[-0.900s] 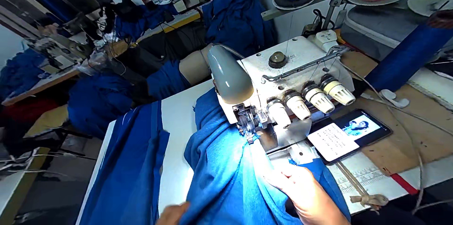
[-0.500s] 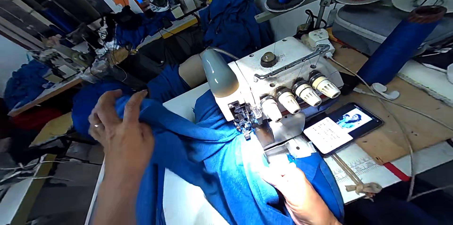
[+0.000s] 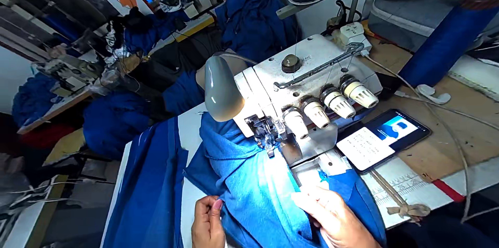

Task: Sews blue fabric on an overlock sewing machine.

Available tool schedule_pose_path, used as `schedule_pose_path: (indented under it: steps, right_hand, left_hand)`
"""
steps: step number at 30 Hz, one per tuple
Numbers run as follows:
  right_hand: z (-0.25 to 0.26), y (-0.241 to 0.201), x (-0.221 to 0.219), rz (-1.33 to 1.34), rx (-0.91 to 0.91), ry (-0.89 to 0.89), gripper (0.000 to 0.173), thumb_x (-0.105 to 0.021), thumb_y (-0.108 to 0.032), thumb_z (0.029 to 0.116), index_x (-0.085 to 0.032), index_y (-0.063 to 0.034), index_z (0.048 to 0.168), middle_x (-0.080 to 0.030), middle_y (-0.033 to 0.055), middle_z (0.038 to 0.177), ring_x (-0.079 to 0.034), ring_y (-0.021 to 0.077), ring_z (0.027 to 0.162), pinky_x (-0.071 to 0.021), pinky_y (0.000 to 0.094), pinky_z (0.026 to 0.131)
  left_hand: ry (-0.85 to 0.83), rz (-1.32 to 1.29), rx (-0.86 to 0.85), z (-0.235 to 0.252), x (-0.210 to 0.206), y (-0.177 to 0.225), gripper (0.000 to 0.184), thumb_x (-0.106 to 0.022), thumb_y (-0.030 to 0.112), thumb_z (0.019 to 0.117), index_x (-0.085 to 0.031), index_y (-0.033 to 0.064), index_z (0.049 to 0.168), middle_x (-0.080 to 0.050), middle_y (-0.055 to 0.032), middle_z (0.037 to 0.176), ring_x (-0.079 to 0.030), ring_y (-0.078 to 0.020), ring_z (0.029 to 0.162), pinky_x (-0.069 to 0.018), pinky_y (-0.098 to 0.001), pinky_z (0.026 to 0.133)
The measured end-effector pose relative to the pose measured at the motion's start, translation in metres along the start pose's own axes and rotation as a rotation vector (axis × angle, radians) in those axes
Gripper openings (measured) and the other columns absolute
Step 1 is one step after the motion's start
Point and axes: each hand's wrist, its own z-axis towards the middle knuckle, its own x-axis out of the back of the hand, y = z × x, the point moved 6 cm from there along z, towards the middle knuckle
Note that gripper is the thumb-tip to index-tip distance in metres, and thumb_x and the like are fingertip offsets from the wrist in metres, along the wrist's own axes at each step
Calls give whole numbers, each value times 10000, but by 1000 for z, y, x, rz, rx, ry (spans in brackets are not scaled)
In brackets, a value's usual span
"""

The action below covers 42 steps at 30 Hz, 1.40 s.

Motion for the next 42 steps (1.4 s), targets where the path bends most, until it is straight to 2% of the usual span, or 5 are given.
schedule_pose_path:
  steps: [5,12,19,26,42]
  right_hand:
    - [1,0,-1,-32,-27,-42,206,-577,-150,1006,-662,-136,819,-572,-84,728,-538,-3,668,-458,175,623]
    - [-54,-26,-26,68,-49,-568,126,-589,-122,1026,-689,-46,1016,-679,-54,875,-602,-46,742,-516,142,681]
    - [-68,-3,-8,-799,194,-164,167,-623,-120,979,-711,21,967,-696,142,841,-684,213,719,-581,352,671]
    - [-21,30,-29,-206,-64,-122,330,-787,-222,860,-592,-26,1041,-638,-2,872,-629,60,733,-554,254,672]
    - [-36,-4,-11,186,-62,-81,203,-655,-226,993,-622,-68,1116,-680,-24,995,-673,67,924,-589,278,839]
  left_hand:
    - [-279,365,-109,-20,-8,-12,670,-626,530,891,-660,-100,1116,-604,-322,1195,-599,-480,1096,-481,-646,878]
    - [-121,619,-347,98,109,16,295,-631,16,925,-607,-147,1169,-619,-379,1120,-638,-545,981,-498,-710,821]
    - [-163,213,427,60,47,-43,679,-381,490,1074,-388,-46,1491,-518,-330,1385,-584,-467,1190,-498,-640,947]
    - [-107,-391,339,7,0,-20,101,-535,125,988,-600,57,951,-636,14,850,-634,-49,799,-550,-247,755]
    - [228,-782,176,-44,50,26,382,-401,425,1091,-617,164,1268,-709,146,1185,-619,68,1155,-513,-190,1003]
